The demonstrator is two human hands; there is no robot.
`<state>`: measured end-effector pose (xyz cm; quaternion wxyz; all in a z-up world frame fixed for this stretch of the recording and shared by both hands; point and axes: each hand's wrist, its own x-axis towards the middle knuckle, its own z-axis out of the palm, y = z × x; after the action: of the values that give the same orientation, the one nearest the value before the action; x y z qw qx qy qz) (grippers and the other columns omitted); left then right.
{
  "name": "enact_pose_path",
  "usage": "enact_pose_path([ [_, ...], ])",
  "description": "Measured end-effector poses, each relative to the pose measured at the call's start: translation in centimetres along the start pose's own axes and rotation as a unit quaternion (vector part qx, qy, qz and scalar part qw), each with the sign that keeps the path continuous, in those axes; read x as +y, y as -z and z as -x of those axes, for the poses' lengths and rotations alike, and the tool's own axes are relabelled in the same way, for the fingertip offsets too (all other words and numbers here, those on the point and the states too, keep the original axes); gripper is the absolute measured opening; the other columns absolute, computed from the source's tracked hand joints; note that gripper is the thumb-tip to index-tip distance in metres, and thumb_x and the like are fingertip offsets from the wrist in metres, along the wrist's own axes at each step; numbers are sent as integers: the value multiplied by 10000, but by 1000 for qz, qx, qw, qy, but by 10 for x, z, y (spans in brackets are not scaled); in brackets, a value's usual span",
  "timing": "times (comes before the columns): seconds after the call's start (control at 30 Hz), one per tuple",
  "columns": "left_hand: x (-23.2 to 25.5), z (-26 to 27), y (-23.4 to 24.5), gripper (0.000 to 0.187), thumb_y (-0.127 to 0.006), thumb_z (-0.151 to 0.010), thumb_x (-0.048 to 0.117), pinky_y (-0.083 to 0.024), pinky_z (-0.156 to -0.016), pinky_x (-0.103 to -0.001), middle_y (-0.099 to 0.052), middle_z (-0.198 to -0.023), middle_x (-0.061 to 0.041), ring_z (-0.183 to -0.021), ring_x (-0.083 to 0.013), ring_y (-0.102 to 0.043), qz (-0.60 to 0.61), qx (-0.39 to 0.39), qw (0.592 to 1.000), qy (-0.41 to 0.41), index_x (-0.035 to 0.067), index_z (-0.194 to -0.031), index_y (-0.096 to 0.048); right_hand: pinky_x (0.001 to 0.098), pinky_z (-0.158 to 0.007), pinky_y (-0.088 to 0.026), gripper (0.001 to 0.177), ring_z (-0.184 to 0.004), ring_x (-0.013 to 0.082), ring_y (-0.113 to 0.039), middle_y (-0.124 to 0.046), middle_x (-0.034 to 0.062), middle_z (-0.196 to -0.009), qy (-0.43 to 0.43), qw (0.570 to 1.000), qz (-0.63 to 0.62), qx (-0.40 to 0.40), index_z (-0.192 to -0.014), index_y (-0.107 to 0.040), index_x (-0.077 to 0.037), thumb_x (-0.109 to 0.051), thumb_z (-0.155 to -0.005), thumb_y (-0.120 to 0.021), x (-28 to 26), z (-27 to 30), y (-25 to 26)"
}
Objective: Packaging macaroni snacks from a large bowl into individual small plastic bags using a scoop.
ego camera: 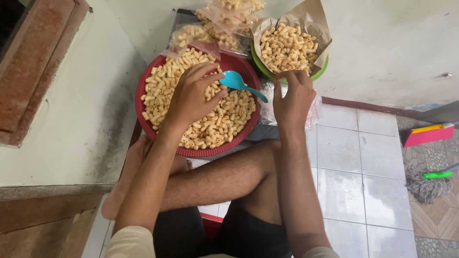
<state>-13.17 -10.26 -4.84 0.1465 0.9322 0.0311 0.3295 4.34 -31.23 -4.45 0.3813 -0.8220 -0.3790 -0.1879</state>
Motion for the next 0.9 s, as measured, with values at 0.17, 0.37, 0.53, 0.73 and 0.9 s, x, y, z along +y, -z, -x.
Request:
enact_pose_path([
  [0.17, 0, 38, -3, 260, -842, -990, 263, -447, -1157, -505, -712, -1329, -117, -1332, -350, -636, 26, 68, 996, 47, 115, -1200, -800, 564, -920, -501, 219, -1089, 292, -660, -672, -7, -1096, -113, 980, 149, -65, -1066, -756, -221, -145, -904, -881, 23, 3, -2],
  [0.37, -18, 59, -20, 164, -807, -1024, 192, -468, -1134, -502, -738, -1275, -108, -1255, -348, -683, 35, 136, 988, 65, 99, -1159, -806, 599, -954, -504, 373, -1141, 315, -650, -677, 35, -1192, -180, 950, 213, -138, -1207, -713, -229, -292, -899, -915, 51, 4, -3],
  [0.53, -21, 67, -24, 135, -811, -1023, 183, -474, -1132, -497, -750, -1253, -86, -1233, -323, -697, 33, 153, 985, 68, 102, -1131, -815, 651, -941, -507, 429, -1135, 347, -677, -715, 64, -1172, -208, 939, 231, -150, -1238, -712, -214, -283, -874, -929, 68, 2, -5],
  [0.73, -19, 67, -26, 123, -805, -1026, 174, -462, -1139, -493, -752, -1246, -79, -1220, -312, -705, 21, 161, 985, 58, 108, -1129, -815, 652, -922, -521, 405, -1058, 323, -711, -745, 25, -1055, -210, 940, 215, -160, -1230, -705, -190, -259, -891, -915, 79, 2, -12],
  [0.9, -23, 71, -32, 124, -818, -1014, 176, -427, -1162, -494, -747, -1262, -68, -1232, -297, -698, 1, 161, 986, 53, 126, -1128, -811, 677, -903, -522, 492, -1138, 399, -687, -715, 127, -1185, -239, 935, 222, -138, -1304, -661, -165, -258, -900, -925, 97, 3, -14],
])
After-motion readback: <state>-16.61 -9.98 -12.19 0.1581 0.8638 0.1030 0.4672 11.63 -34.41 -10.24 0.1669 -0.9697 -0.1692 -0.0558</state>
